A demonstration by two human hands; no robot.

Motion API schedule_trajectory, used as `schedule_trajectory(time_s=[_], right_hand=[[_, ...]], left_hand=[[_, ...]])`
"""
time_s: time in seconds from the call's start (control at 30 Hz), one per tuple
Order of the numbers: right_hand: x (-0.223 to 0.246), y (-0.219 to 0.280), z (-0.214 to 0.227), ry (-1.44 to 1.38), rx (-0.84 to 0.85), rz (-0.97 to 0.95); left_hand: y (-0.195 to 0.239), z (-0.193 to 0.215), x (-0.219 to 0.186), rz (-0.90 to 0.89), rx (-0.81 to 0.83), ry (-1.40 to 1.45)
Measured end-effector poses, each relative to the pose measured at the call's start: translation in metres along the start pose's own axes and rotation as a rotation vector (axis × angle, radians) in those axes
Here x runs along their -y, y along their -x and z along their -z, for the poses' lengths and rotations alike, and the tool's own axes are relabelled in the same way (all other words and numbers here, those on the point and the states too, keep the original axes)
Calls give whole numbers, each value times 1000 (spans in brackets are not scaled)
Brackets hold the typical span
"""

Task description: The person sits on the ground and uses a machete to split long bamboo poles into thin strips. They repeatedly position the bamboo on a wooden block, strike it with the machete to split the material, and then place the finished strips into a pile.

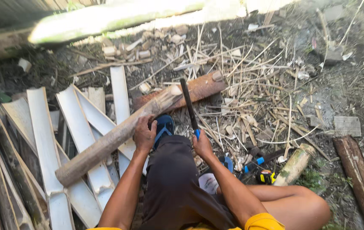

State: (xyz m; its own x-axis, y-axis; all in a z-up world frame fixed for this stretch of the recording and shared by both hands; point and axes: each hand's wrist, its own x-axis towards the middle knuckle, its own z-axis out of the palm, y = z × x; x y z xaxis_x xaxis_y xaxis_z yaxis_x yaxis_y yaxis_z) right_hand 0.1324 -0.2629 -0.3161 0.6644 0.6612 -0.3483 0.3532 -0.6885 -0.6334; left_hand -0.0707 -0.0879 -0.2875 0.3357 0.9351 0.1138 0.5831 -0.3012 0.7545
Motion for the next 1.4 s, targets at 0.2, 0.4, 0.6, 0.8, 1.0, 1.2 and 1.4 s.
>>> schedule_trajectory(time_s=[0.2, 0.4, 0.6, 0.8, 1.0, 1.2, 1.4], right_hand=[[-10, 3, -10, -40, 4, -10], [-12, 12, -11, -88, -6, 31], [-13, -2, 8, -376, 125, -99], [-10, -8, 31, -612, 54, -200], [-56, -11, 21, -420, 16, 3], [-58, 16, 14, -332, 97, -137], [-23, 32, 28, -284, 63, -84]], left_hand=[[-36, 4, 45, -194, 137, -653], [-89, 18, 24, 57, 551, -703], [-163, 92, -131, -170, 327, -393], [-190, 111, -223, -524, 148, 200], [-179, 76, -248, -820, -114, 331], [-188, 70, -250, -536, 91, 379], [-165, 89, -243, -787, -121, 315]])
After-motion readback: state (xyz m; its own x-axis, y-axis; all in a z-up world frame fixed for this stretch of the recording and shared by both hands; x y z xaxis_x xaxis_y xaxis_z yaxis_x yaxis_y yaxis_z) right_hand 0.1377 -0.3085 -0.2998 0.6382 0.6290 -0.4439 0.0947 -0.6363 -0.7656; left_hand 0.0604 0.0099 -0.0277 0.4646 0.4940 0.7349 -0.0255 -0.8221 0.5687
